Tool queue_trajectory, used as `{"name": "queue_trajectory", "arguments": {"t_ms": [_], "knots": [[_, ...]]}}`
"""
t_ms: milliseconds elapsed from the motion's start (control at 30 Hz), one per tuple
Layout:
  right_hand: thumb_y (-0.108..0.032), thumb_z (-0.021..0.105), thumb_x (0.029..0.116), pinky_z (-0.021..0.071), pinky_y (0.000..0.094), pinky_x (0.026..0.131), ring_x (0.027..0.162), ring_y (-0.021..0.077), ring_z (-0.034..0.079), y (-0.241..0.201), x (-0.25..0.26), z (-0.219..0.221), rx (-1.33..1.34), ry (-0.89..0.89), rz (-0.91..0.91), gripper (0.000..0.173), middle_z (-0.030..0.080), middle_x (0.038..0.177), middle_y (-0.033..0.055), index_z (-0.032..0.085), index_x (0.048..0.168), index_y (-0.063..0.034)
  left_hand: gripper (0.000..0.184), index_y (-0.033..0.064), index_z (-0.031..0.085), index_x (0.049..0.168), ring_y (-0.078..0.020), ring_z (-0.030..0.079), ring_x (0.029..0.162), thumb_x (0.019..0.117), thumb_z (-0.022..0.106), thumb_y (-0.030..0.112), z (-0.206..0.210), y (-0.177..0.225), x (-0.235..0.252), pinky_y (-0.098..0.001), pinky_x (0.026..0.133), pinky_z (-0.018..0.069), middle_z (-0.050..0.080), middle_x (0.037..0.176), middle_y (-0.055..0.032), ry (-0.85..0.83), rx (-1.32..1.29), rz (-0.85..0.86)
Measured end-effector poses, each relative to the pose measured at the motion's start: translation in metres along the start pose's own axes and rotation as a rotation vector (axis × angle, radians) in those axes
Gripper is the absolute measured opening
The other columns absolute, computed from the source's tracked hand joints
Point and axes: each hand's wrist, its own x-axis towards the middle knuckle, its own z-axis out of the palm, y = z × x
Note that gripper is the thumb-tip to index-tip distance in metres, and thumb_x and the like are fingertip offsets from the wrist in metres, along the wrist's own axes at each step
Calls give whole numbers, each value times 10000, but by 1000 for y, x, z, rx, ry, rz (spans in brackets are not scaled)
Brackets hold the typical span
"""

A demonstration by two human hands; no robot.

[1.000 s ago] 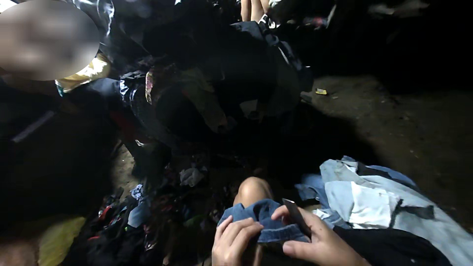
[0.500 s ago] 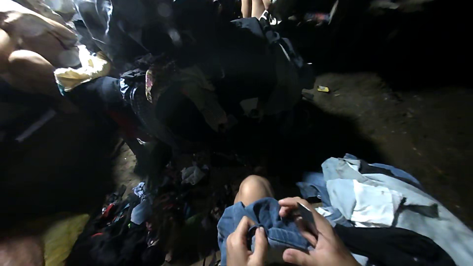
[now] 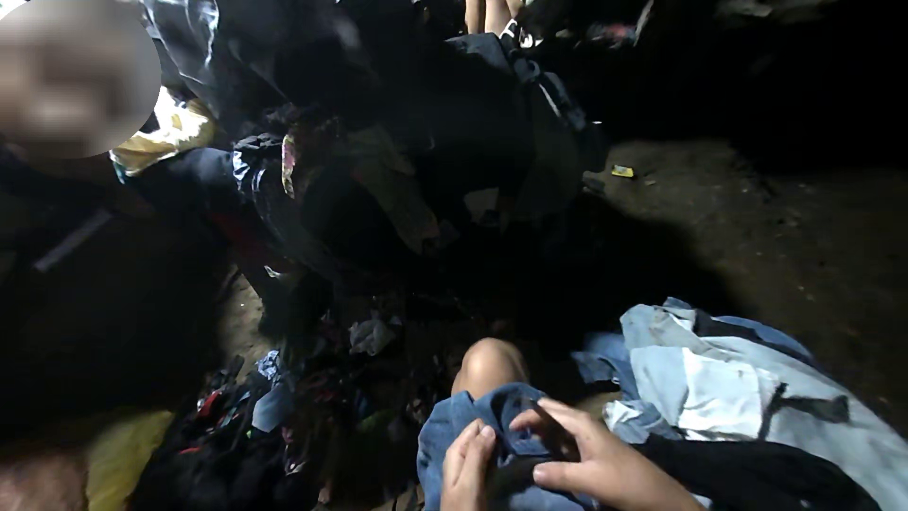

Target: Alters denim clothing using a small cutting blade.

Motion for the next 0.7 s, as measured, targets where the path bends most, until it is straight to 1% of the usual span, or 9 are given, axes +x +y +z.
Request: {"name": "queue_trajectory", "arguments": {"t_ms": [33, 100, 167, 267, 333, 400, 500, 567, 700], "knots": [[-243, 805, 796, 463, 183, 697, 842, 23, 568, -4, 1, -5, -53, 64, -58, 447, 658, 1063, 53, 719, 1178, -26, 307, 119, 579, 786, 67, 531, 668, 999, 368, 55, -1, 0, 0, -153, 679, 472, 533, 698, 128, -10, 44, 26], [-379, 822, 774, 396, 92, 613, 784, -78, 520, -12, 2, -11, -101, 190, -178, 467, 669, 1067, -10, 739, 1116, -71, 290, 96, 582, 798, 81, 513, 672, 1007, 389, 44, -2, -1, 0, -142, 683, 454, 518, 698, 129, -42, 102, 82], [-415, 800, 802, 356, 72, 591, 752, -101, 486, -17, 6, -13, -166, 171, -302, 449, 684, 1045, -6, 749, 1086, -72, 245, 89, 589, 810, 95, 507, 673, 993, 434, 37, -2, -4, -1, -130, 676, 443, 519, 698, 142, -70, 92, 139], [-339, 764, 868, 472, 107, 727, 856, -7, 614, -11, 14, -5, -226, 21, -444, 363, 715, 992, 79, 743, 1045, -22, 50, 60, 609, 868, 97, 566, 702, 895, 646, 40, -3, -2, -4, -131, 680, 492, 591, 739, 138, -138, 56, 210], [-229, 724, 904, 471, 107, 731, 817, 7, 618, -7, 17, 0, -172, -45, -473, 261, 706, 893, 100, 725, 975, 22, 160, 63, 591, 890, 86, 578, 701, 827, 734, 28, -6, -3, -4, -132, 667, 499, 605, 755, 123, -179, 40, 228], [-201, 719, 917, 483, 109, 740, 815, -30, 613, -9, 12, 2, -27, -62, -373, 227, 703, 891, 49, 716, 982, 17, 181, 80, 568, 941, 75, 593, 773, 858, 725, 43, -13, -7, -2, -141, 714, 509, 628, 843, 112, -246, -16, 232], [-144, 727, 890, 542, 145, 724, 802, -68, 641, -16, 4, 6, 221, -26, -132, 116, 712, 904, -119, 713, 1003, -120, 147, 103, 572, 946, 45, 633, 870, 886, 679, 23, -15, -10, 0, -172, 785, 531, 684, 933, 94, -264, -97, 202], [-125, 707, 905, 547, 151, 728, 799, -65, 646, -17, 2, 7, 293, 2, -79, 81, 710, 891, -148, 717, 980, -153, 172, 109, 583, 929, 34, 655, 865, 865, 679, -19, -12, -10, 0, -182, 790, 544, 706, 918, 91, -224, -120, 180], [-98, 688, 918, 539, 145, 720, 788, -68, 638, -16, 1, 9, 308, 33, -28, 87, 709, 889, -143, 718, 987, -142, 208, 112, 608, 883, 30, 652, 778, 812, 696, -62, -9, -10, -1, -177, 727, 548, 699, 838, 90, -127, -127, 119]]}}
